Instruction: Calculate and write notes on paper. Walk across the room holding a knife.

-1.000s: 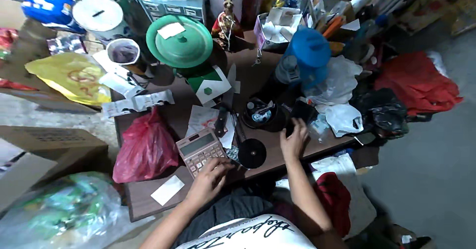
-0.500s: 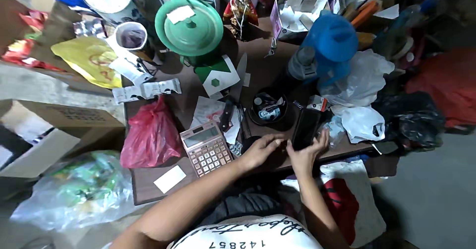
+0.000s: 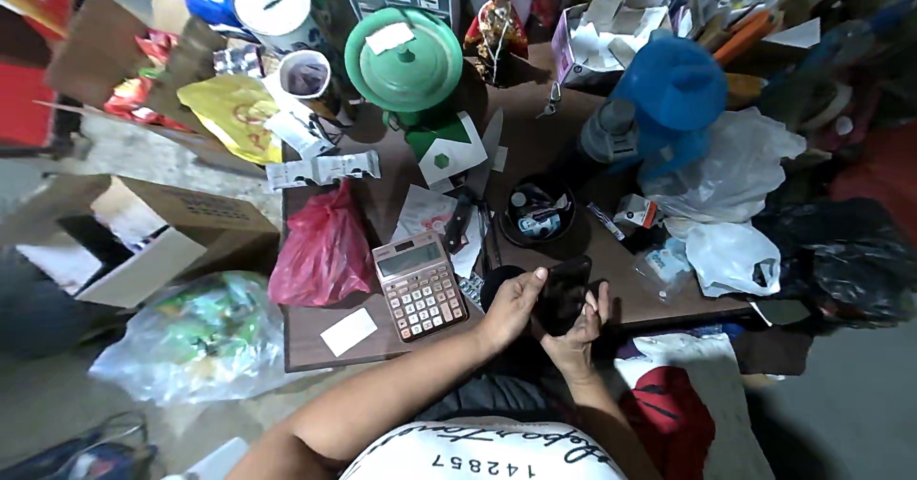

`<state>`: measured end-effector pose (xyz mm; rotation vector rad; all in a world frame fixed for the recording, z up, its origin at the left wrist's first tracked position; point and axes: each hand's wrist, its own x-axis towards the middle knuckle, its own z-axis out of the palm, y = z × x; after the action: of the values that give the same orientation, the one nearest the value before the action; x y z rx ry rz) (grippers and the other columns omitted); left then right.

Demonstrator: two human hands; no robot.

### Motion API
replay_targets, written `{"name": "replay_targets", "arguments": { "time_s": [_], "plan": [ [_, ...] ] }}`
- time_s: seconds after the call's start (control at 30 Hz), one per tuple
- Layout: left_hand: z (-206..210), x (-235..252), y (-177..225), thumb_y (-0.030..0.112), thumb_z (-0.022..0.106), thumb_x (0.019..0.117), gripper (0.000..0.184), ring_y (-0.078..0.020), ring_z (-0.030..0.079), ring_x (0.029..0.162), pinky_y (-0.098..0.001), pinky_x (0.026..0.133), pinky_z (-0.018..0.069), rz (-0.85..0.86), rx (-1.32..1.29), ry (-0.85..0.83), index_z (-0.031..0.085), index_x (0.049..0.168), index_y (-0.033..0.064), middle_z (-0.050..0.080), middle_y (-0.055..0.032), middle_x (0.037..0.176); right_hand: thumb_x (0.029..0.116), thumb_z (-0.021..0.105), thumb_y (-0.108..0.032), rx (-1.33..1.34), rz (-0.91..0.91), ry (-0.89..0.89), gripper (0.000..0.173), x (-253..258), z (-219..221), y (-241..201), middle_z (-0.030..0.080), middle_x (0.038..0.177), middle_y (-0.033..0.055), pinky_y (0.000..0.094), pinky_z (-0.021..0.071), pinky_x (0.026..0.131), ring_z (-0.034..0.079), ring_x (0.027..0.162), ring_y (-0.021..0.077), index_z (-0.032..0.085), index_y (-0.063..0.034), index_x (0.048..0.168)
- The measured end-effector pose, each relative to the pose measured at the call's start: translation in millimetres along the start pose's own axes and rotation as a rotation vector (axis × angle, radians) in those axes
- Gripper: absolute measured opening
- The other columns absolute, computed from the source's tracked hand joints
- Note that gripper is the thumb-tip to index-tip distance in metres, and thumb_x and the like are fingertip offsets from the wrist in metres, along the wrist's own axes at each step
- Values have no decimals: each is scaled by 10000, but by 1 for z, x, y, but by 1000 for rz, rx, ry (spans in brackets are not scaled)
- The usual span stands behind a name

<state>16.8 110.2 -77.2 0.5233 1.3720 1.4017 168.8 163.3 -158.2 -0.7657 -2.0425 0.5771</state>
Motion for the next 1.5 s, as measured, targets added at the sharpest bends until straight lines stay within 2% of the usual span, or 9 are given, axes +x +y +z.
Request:
{"name": "replay_targets", "arguments": {
  "time_s": [0.23,0.4,0.57,0.83,1.03,1.2,1.3,1.43,1.5],
  "plan": [
    [-30,0,29,375,248,1104,583,-109,524,1296,-298,1124,411,53,204,-184,540,1395,-38,556,-147,1403,779,889,-345,-26,-175,8,1074,29,24,18,245,1627,147,392,268,1234,277,1524,218,166,-297,1572],
    [-97,3,34,185,497,1044,301,-237,668,1053,-435,933,547,314,706,202,711,1135,-7,698,-149,1128,756,898,-369,-44,-170,47,1005,37,45,45,284,1581,177,355,329,1190,361,1467,217,261,-274,1527],
    [-182,42,51,138,650,987,294,-499,583,1189,-672,1028,428,-30,1092,245,672,1213,-48,643,-303,1218,746,902,-369,-83,-164,47,1036,41,56,54,286,1547,260,373,343,1169,396,1426,278,245,-210,1531],
    [-180,75,65,270,761,919,362,-496,626,1113,-741,977,392,-347,1320,106,693,1129,-17,686,-281,1122,702,923,-462,-39,-83,13,1049,38,54,58,305,1528,350,365,384,1133,435,1396,335,295,-132,1474],
    [-188,87,63,269,759,915,270,-460,652,1051,-736,922,428,-394,1293,39,728,1047,35,711,-229,1044,802,772,-635,-82,-112,-16,1012,32,47,63,274,1622,217,451,280,1227,255,1539,301,218,-250,1556],
    [-195,76,69,211,783,893,227,-478,572,1180,-764,963,368,-217,1200,84,749,1021,27,665,-239,1170,941,547,-649,-57,-101,-2,769,23,29,61,238,1671,67,449,306,1220,274,1540,227,222,-339,1565],
    [-195,64,76,176,785,893,280,-427,626,1142,-667,968,460,-82,1105,112,720,1075,-27,669,-237,1205,981,513,-601,-73,-77,-1,696,13,15,61,216,1680,41,435,325,1215,288,1534,202,236,-336,1563],
    [-192,50,87,163,764,899,394,-327,684,983,-561,900,532,29,930,162,675,1229,-33,712,-197,1058,1008,463,-594,-123,-41,-13,660,3,7,62,235,1668,88,420,316,1218,293,1531,205,249,-298,1557],
    [-191,42,93,163,733,911,312,-259,693,925,-495,844,569,117,882,200,688,1152,-30,716,-170,1041,1018,446,-599,-146,-25,-2,658,2,8,61,280,1639,150,431,311,1216,301,1526,236,283,-230,1539]
  ]
}}
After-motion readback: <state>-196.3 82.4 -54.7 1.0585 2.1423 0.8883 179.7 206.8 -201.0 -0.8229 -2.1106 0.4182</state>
